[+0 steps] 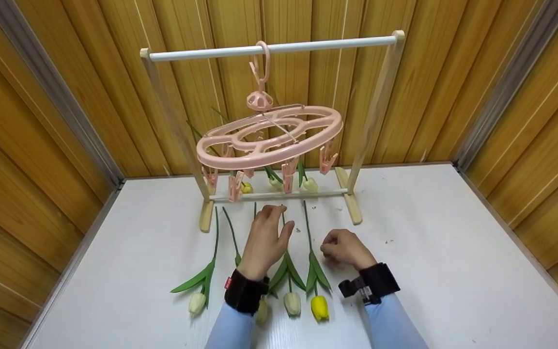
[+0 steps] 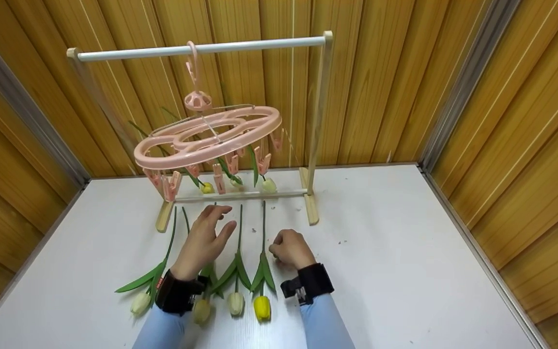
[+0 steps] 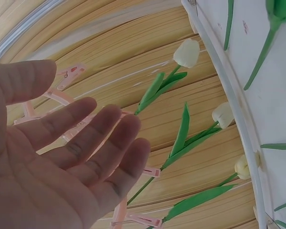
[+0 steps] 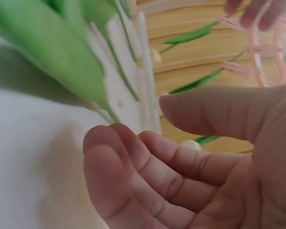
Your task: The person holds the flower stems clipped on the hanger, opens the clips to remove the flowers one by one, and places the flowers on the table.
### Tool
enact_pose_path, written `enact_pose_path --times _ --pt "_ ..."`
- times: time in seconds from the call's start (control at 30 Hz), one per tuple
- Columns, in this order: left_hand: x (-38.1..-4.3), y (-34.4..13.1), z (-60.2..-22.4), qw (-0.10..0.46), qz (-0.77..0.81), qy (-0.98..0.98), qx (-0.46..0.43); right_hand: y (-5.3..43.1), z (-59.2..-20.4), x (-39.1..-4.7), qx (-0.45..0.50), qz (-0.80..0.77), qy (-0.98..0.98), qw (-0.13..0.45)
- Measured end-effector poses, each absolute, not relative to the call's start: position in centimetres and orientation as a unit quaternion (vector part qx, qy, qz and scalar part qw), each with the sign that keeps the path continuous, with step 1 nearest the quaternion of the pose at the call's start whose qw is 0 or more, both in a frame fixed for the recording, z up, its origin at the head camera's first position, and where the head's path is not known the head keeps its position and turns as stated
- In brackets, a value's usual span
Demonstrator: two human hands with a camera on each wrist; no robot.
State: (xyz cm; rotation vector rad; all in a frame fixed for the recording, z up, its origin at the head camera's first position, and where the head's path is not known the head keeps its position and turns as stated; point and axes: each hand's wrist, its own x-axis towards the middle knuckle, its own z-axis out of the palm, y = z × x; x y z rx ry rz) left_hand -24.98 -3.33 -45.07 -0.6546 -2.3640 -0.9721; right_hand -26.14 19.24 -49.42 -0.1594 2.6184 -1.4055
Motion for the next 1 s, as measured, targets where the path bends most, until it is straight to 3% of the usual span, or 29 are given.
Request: enact_pose_path --times 0.13,0.4,1.0 --pt "-24.8 -3.3 -44.7 0.240 -0.371 -0.865 -0.237 19.6 -48.1 -26.2 -0.056 -0.504 0.859 0.069" --pt "-24.5 -3.0 -44.1 0.237 -0.386 -0.859 -0.240 19.7 -45.5 -27.1 -0.111 -0.533 0.838 -0.029" --pt "-24.4 -3.1 -43.4 0.252 -0.405 -0.843 -0.249 20.2 -38.8 -33.4 -0.089 -0.562 0.804 -0.172"
